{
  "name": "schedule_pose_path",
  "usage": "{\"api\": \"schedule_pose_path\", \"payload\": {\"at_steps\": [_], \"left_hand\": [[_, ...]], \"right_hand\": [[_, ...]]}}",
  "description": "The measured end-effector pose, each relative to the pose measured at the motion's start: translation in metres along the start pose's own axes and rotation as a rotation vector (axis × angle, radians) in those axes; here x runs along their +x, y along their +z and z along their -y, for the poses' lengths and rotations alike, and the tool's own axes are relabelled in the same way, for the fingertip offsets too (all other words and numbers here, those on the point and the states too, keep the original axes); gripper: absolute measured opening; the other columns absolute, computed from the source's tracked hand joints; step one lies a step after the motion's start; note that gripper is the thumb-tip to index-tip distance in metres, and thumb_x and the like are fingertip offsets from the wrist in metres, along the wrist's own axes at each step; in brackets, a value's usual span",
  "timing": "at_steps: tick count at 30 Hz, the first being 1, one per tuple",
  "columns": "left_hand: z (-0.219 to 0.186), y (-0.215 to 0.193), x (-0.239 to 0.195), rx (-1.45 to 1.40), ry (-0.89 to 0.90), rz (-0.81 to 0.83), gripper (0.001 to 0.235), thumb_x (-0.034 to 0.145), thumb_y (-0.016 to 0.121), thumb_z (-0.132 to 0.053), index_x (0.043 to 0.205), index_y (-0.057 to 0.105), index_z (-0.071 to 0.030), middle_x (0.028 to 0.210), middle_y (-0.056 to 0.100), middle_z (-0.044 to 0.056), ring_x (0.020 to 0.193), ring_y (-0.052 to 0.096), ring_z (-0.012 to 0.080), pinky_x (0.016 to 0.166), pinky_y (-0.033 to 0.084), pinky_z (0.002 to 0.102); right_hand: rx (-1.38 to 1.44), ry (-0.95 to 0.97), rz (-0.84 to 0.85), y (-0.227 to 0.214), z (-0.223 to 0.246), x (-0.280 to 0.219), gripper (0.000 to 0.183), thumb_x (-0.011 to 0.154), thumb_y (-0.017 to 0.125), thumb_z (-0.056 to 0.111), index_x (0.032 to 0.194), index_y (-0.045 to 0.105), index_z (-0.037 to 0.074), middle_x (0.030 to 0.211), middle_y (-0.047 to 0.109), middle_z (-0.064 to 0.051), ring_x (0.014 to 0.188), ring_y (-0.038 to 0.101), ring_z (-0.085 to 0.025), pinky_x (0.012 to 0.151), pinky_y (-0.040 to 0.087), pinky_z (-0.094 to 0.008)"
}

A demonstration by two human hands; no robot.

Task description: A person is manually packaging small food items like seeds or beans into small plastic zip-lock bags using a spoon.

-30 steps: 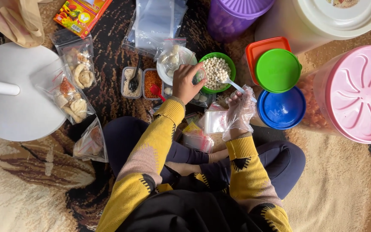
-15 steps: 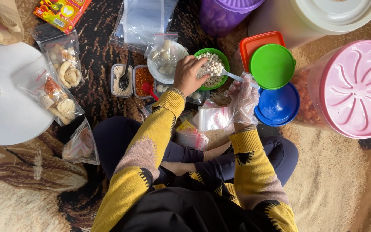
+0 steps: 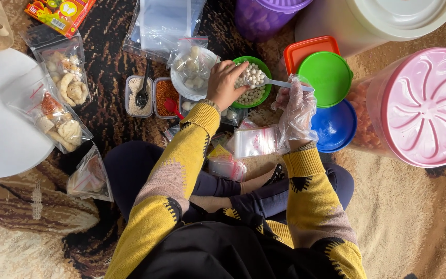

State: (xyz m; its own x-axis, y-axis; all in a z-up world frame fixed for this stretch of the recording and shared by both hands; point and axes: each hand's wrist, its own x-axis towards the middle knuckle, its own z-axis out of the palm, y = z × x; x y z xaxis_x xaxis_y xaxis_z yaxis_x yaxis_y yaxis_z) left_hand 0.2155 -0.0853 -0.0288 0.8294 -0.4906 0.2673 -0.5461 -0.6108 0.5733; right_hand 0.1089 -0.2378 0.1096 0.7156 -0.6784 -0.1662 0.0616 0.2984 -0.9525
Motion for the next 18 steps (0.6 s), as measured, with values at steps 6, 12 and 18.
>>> {"api": "schedule_pose_path", "payload": {"at_steps": [6, 12, 18], "left_hand": [[-0.002, 0.003, -0.001, 0.014, 0.032, 0.079, 0.061, 0.086, 0.083, -0.032, 0.141, 0.057, -0.023, 0.114, 0.072, 0.001, 0.132, 0.046, 0.0233, 0.114, 0.029, 0.05], [-0.019, 0.002, -0.002, -0.006, 0.046, 0.067, 0.068, 0.083, 0.085, -0.033, 0.143, 0.055, -0.022, 0.115, 0.071, 0.002, 0.134, 0.048, 0.0258, 0.117, 0.027, 0.055], [-0.021, 0.0, -0.002, -0.113, 0.028, 0.004, 0.061, 0.087, 0.081, -0.032, 0.141, 0.056, -0.016, 0.112, 0.07, 0.006, 0.135, 0.049, 0.0276, 0.12, 0.023, 0.056]], "right_hand": [[-0.164, 0.042, 0.112, 0.009, 0.018, 0.001, 0.022, 0.101, 0.065, 0.022, 0.095, 0.058, 0.002, 0.072, 0.058, -0.011, 0.054, 0.058, -0.017, 0.038, 0.049, -0.029], [-0.284, -0.008, 0.226, 0.008, 0.014, 0.022, 0.019, 0.102, 0.069, 0.021, 0.099, 0.064, 0.003, 0.069, 0.057, -0.014, 0.051, 0.059, -0.019, 0.036, 0.05, -0.03], [-0.448, -0.032, 0.346, 0.024, 0.039, 0.026, 0.014, 0.102, 0.067, 0.021, 0.101, 0.066, 0.006, 0.07, 0.06, -0.011, 0.054, 0.059, -0.014, 0.039, 0.05, -0.023]]}}
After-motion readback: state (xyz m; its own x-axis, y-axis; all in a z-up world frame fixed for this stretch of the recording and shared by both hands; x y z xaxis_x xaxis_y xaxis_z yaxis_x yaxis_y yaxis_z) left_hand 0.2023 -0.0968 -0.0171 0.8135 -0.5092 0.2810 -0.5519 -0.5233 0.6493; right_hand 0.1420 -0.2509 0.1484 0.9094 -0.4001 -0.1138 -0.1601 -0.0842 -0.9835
